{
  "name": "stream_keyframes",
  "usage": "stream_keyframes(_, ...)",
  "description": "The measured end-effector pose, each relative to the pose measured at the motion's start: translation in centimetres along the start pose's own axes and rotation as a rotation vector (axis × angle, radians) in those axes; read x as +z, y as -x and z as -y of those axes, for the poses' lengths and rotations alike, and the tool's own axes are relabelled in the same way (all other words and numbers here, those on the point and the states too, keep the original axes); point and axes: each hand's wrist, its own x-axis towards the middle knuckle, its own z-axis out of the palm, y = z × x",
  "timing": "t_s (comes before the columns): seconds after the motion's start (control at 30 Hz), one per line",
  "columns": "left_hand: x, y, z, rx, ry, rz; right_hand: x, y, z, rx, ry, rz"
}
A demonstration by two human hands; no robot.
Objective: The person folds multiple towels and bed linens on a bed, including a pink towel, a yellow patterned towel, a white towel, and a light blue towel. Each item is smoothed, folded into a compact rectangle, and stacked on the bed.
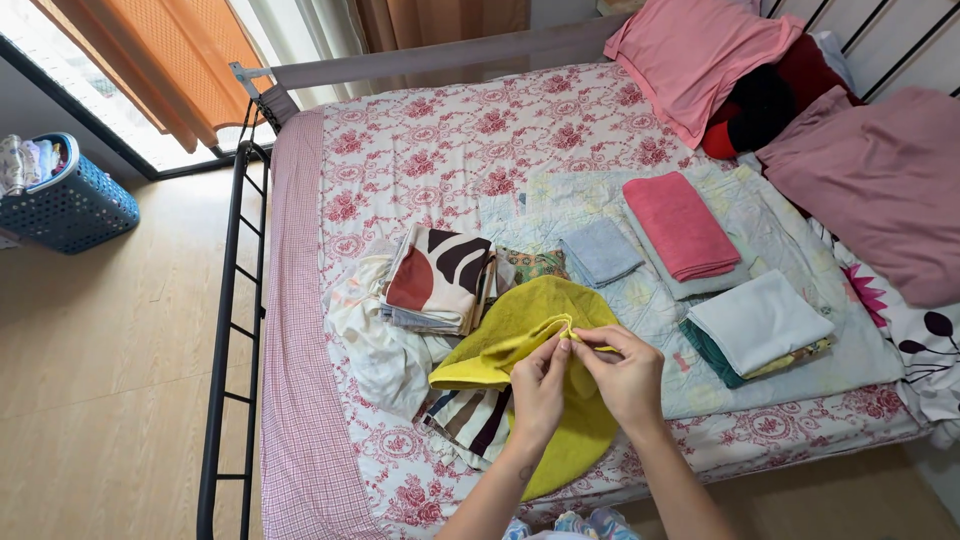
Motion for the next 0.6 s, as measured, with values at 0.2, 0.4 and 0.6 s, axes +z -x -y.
stream_keyframes(0.2,-0.5,0.3,-0.4,0.022,0.074,-0.036,0.2,0.5,1.3,-0.049,0.007,0.134)
stream_keyframes(0.4,-0.7,1.0,-1.3,0.062,0.128,-0.130,0.7,1.3,2.2,-0.157,0.101,0.164)
stream_keyframes(0.6,-0.8,2.0,-2.1,0.099,0.150,-0.164,1.5,1.7,2.6,-0.240,0.162,0.071)
